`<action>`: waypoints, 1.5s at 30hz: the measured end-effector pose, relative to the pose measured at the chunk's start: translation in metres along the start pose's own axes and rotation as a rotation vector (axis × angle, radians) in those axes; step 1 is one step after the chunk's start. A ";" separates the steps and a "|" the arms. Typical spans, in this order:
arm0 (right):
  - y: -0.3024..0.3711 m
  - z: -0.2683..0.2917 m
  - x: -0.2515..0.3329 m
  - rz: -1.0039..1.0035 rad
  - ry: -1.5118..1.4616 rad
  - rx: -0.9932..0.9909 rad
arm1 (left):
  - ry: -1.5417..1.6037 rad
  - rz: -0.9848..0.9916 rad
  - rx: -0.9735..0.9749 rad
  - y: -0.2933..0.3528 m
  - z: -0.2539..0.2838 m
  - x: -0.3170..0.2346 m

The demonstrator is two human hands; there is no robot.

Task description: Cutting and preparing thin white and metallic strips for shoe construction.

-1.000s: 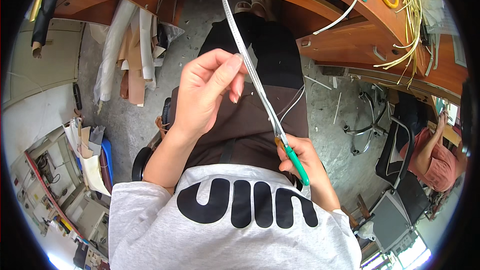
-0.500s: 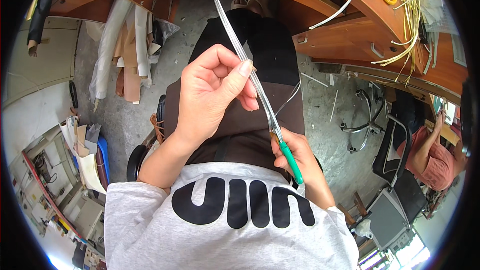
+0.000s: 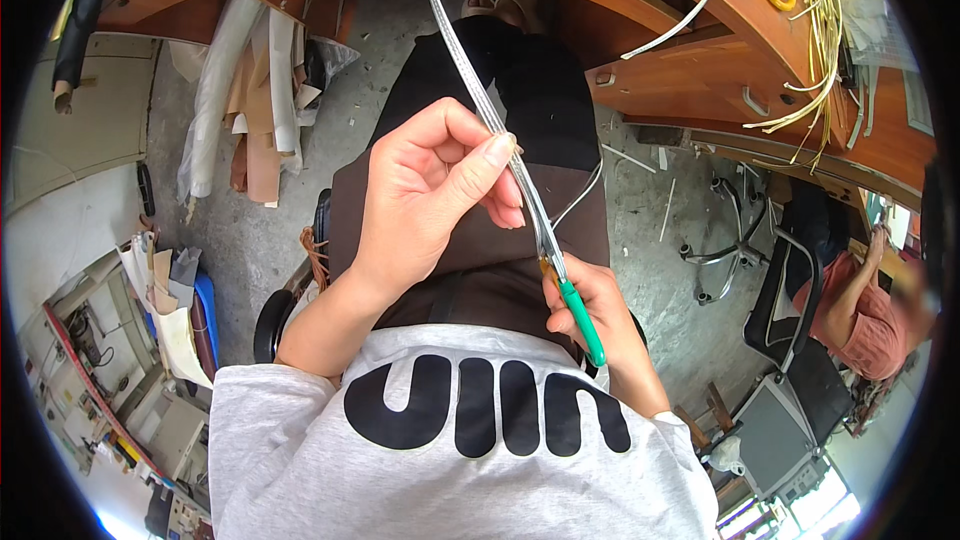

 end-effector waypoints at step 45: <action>0.014 0.000 -0.003 -0.069 -0.290 0.102 | 0.148 0.086 0.454 -0.023 0.008 0.008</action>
Point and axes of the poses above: each hand's wrist, its own y-axis away from the middle knuckle, its own z-axis out of the back of the hand, x = y × z, the point moved 4 cm from there along -y, towards the middle knuckle, and after that the axes turned 15 degrees about z, right-handed, at the moved point
